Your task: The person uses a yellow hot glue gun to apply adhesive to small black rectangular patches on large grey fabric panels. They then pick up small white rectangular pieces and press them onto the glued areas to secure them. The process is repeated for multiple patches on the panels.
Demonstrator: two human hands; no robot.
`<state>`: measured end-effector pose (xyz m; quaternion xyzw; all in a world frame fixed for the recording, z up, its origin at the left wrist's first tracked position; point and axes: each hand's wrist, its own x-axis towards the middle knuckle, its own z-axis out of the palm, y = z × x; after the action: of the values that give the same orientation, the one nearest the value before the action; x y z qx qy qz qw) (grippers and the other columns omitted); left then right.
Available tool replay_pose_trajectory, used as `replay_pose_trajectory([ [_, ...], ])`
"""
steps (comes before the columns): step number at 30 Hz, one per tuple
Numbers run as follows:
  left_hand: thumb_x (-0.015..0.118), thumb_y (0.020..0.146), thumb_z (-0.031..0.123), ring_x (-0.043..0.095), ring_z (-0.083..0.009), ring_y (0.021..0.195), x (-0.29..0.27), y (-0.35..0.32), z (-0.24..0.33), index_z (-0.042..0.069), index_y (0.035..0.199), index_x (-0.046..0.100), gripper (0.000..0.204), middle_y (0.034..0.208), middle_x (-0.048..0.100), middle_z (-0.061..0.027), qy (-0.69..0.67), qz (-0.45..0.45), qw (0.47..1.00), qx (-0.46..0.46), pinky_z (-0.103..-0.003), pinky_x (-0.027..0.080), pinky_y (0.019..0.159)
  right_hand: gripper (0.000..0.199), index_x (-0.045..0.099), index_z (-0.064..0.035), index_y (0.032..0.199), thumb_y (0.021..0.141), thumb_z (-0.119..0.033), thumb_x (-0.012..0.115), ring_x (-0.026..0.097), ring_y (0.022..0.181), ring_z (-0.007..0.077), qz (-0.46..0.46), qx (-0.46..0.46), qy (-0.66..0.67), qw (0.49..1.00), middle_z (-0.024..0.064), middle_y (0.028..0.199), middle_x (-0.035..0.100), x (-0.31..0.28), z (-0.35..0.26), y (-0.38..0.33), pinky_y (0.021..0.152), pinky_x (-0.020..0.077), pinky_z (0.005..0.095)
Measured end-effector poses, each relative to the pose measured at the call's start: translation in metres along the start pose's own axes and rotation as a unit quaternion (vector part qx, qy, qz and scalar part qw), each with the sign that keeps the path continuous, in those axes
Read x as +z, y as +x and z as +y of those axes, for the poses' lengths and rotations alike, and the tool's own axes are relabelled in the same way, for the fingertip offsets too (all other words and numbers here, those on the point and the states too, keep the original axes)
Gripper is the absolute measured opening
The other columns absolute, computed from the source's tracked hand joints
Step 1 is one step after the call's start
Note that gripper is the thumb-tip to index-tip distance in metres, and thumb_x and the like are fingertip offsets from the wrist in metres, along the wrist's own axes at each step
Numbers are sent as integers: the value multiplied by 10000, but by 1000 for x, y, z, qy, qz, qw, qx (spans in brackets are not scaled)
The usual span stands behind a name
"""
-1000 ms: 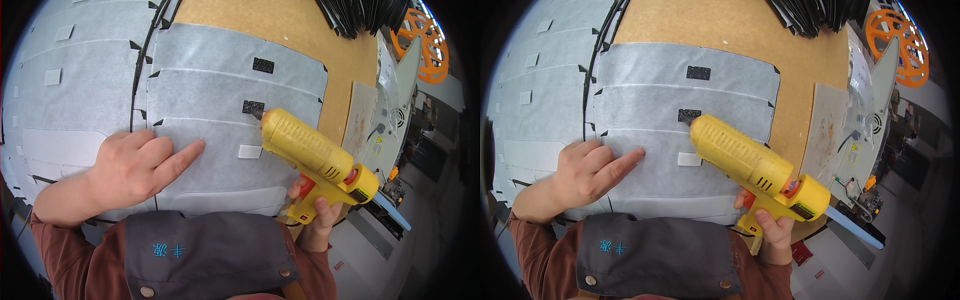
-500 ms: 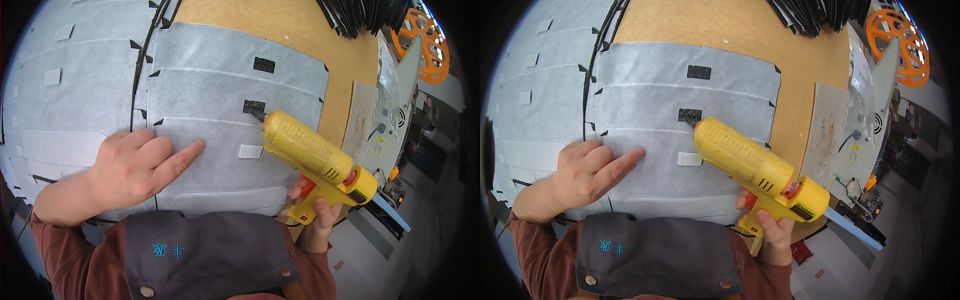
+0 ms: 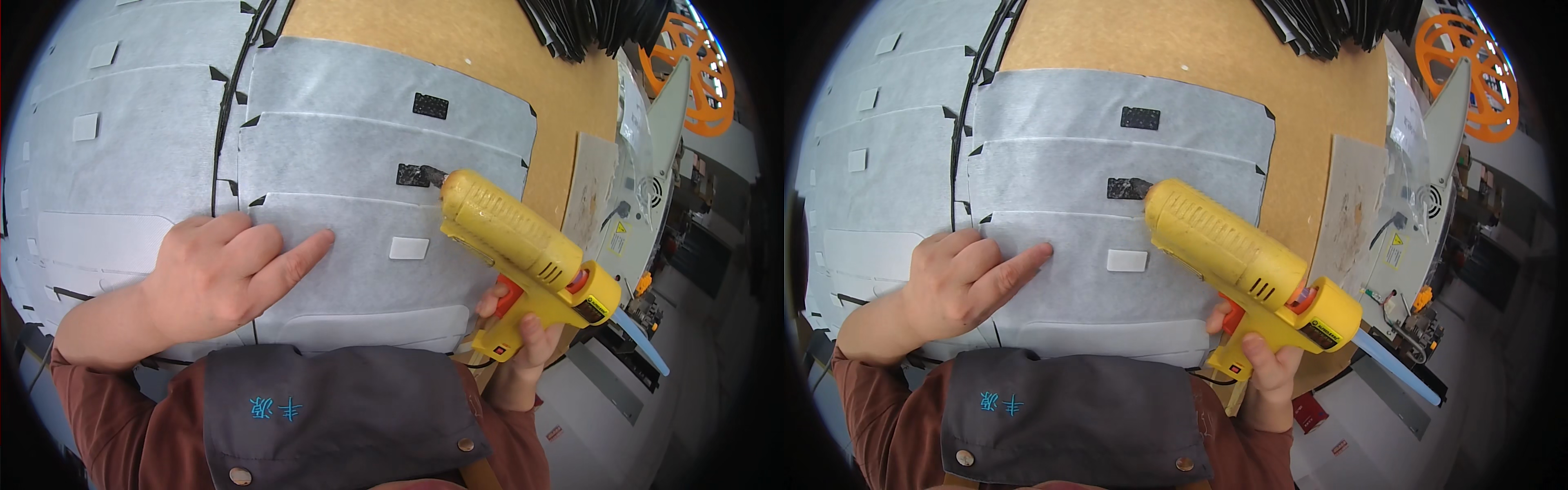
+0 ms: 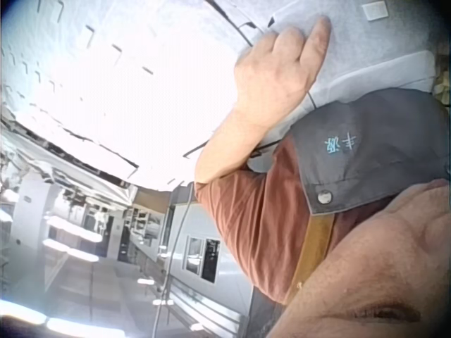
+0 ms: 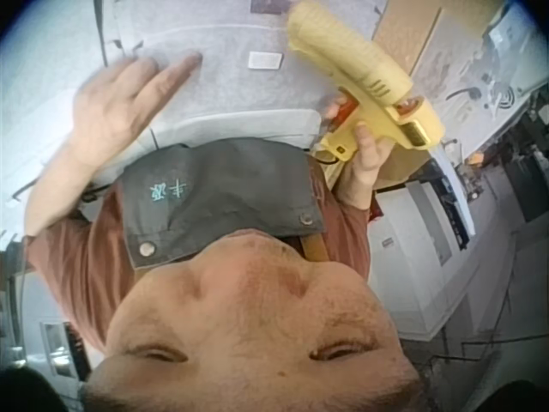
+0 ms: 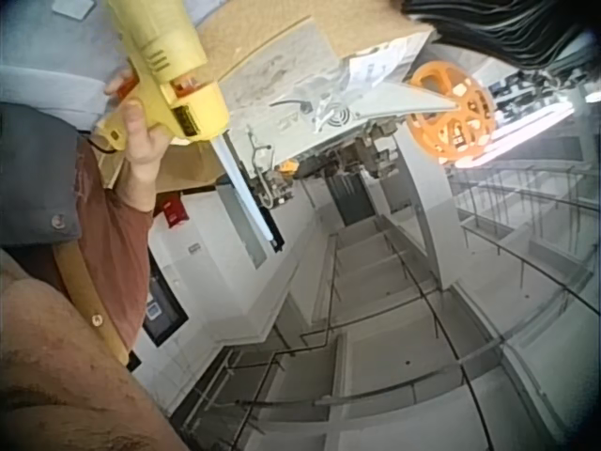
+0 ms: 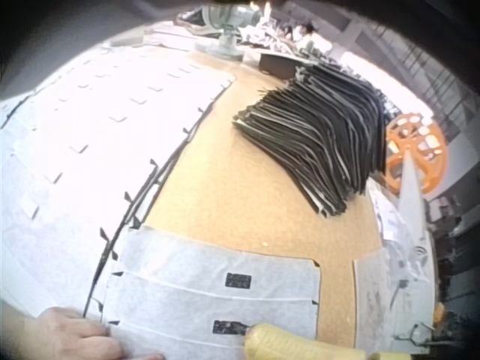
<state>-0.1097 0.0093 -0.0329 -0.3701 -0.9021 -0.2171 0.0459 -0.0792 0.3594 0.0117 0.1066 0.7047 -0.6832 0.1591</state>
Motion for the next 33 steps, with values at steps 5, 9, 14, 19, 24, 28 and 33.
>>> replay_pose_trajectory([
  [5, 593, 652, 140, 410, -102, 543, 2, -1, -2, 114, 1177, 688, 534, 665, 366, 25, 22, 9, 1000, 11, -243, 319, 403, 659, 387, 72, 1318, 854, -300, 670, 645, 757, 283, 18, 1, 9, 1000, 228, 975, 596, 0, 0, -3, 694, 550, 405],
  [9, 590, 653, 138, 409, -103, 543, 1, 0, -2, 114, 1180, 687, 536, 662, 359, 24, 25, -1, 1000, 12, -242, 325, 405, 663, 383, 73, 1319, 852, -298, 672, 643, 753, 276, 28, -3, 16, 999, 229, 974, 595, 1, 1, -5, 686, 548, 396],
  [14, 587, 652, 141, 405, -103, 542, 1, 0, -2, 112, 1181, 685, 539, 659, 350, 22, 24, 0, 1000, 13, -241, 326, 406, 571, 410, 66, 1321, 861, -184, 639, 633, 872, 273, -24, -2, 60, 998, 216, 1057, 602, -8, 3, -7, 753, 527, 372],
  [19, 588, 652, 145, 402, -104, 542, 2, 1, -3, 111, 1181, 685, 538, 658, 345, 20, 24, -2, 1000, 13, -239, 325, 406, 570, 409, 68, 1323, 863, -181, 636, 631, 871, 270, -32, 8, 57, 998, 219, 1056, 600, -10, 3, -10, 753, 524, 371],
  [24, 590, 663, 143, 407, -105, 545, 1, 1, -1, 113, 1182, 685, 529, 658, 348, 20, 28, -10, 1000, 9, -240, 327, 406, 681, 389, 83, 1310, 843, -316, 684, 647, 768, 272, 17, 7, 18, 1000, 221, 962, 602, -2, 2, -8, 673, 545, 361],
  [28, 590, 669, 141, 410, -103, 547, 1, 1, 0, 117, 1182, 685, 523, 658, 349, 22, 24, -7, 1000, 8, -240, 330, 406, 675, 420, 82, 1293, 829, -320, 700, 652, 774, 273, 16, 13, 22, 1000, 212, 984, 608, 6, -2, -5, 673, 543, 354],
  [33, 589, 661, 141, 409, -103, 545, -1, 2, -1, 119, 1178, 686, 526, 658, 350, 23, 27, -9, 1000, 9, -241, 331, 406, 631, 439, 72, 1296, 835, -282, 684, 640, 809, 264, -27, 7, 15, 1000, 209, 1043, 602, 9, -5, 4, 698, 531, 355],
])
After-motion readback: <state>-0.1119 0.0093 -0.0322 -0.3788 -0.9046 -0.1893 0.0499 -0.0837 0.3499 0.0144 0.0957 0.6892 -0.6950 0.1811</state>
